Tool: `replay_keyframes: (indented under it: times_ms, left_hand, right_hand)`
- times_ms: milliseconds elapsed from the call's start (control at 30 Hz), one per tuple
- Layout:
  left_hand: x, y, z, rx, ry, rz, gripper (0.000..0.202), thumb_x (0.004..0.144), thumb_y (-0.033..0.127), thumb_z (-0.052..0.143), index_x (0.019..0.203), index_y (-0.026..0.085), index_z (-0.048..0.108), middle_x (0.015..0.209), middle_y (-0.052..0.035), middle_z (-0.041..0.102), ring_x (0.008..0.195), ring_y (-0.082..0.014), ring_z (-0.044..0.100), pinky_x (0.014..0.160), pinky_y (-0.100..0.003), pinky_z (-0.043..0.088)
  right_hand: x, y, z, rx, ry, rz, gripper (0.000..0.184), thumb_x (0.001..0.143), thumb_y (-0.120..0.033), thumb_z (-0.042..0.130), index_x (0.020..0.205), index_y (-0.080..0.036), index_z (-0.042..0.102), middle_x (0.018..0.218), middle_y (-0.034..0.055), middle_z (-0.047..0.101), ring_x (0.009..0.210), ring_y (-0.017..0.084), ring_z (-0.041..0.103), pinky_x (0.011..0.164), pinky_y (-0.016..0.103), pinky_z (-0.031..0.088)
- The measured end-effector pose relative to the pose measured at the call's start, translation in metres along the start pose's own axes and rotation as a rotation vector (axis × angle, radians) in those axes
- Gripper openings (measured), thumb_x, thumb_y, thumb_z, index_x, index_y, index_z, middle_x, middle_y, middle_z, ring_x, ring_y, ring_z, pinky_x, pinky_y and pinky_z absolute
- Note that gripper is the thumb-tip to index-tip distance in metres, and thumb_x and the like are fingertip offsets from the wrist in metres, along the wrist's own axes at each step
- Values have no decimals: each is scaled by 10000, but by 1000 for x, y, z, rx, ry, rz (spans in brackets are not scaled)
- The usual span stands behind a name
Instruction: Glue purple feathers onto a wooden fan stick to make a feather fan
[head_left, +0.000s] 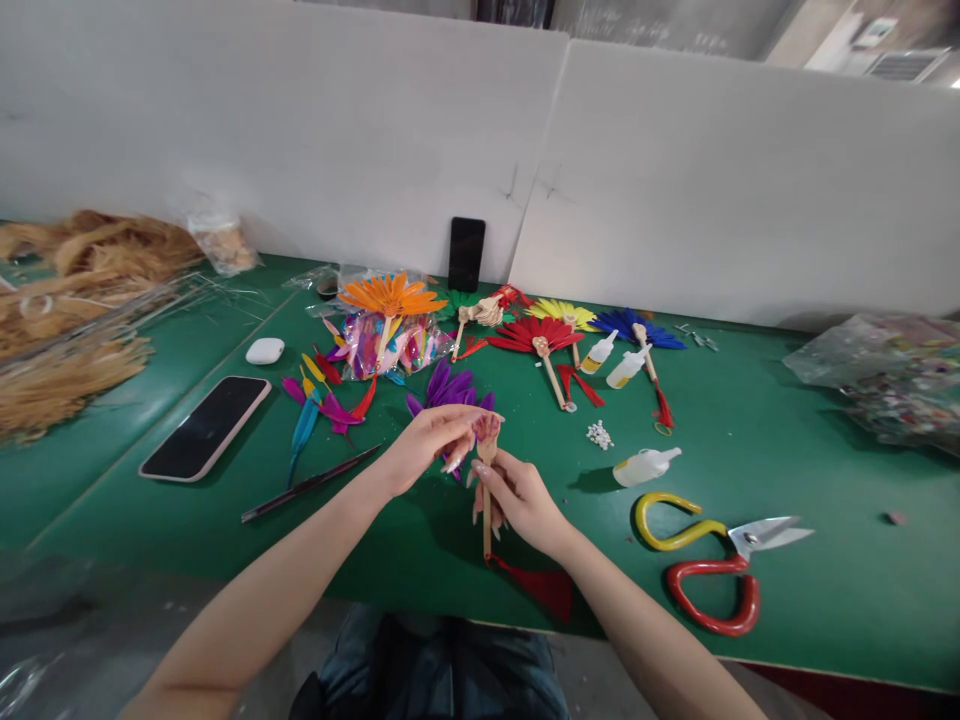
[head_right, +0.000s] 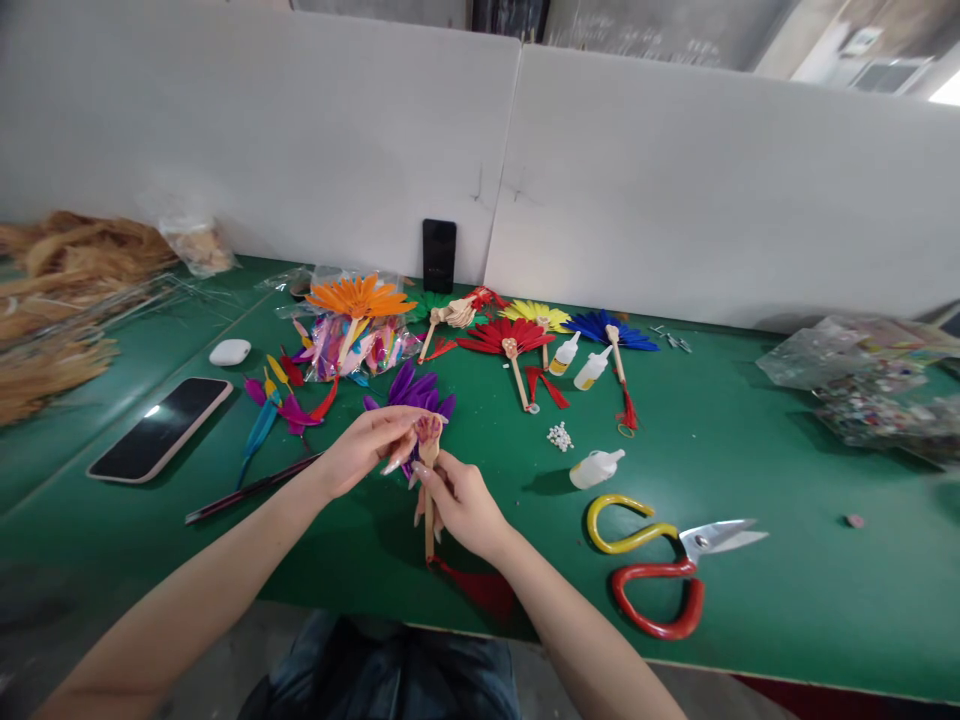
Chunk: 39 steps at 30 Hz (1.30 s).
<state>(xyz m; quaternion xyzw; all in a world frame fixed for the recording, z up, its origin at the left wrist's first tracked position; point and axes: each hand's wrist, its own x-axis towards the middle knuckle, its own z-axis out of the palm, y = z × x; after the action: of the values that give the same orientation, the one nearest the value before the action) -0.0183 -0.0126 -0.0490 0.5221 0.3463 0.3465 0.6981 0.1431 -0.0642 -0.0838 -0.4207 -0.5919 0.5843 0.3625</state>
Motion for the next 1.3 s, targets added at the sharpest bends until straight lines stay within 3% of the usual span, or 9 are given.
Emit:
replay_keyframes:
  times_ms: [167,433,633,767,1000,1300]
  left_hand:
    - [-2,4,2,120,-32,-15,467,735,295,664,1178,170,587,818,-50,620,541,-73,446,456,-181,322]
    - [-1,4,-3,110,-57,-28,363,801,348,589,1107,160,638,856,-62,627,461,-43,389,420,-188,343]
    - [1,0,-2,43,-51,4,403,860,393,496,1159,146,606,615,1,530,460,-69,422,447,-201,356]
    - [0,0,-1,75,-124,-40,435,821,354,570,1200,144,558,603,19,509,476,-68,399,459,-201,338]
    - [-1,2,1,157,-165,0,244,823,348,561,853,113,622,697,2,500,503,-58,398,444,-203,320]
    - [-1,2,3,201,-116,30,228,835,340,539,830,118,593,706,27,461,443,-29,397,397,-184,321]
  right_hand:
    - [1,0,-2,13,9,21,333,877,-520,416,864,-194,478,548,-42,586,341,75,483,337,177,402]
    - [-1,-3,-1,51,-26,41,342,875,-516,423,876,-181,492,553,-40,586,335,61,469,336,163,396]
    - [0,-3,-2,100,-15,39,327,882,-497,426,864,-176,490,538,-40,587,317,54,455,318,150,383]
    - [1,-4,-4,126,19,31,338,869,-511,438,854,-177,483,529,-39,591,313,62,462,311,159,375]
    - [1,-7,-5,114,4,-7,330,881,-492,431,867,-169,495,536,-36,594,319,58,455,315,160,368]
    - [1,-4,-6,103,5,-18,302,894,-465,423,880,-174,500,541,-41,590,326,51,457,318,146,373]
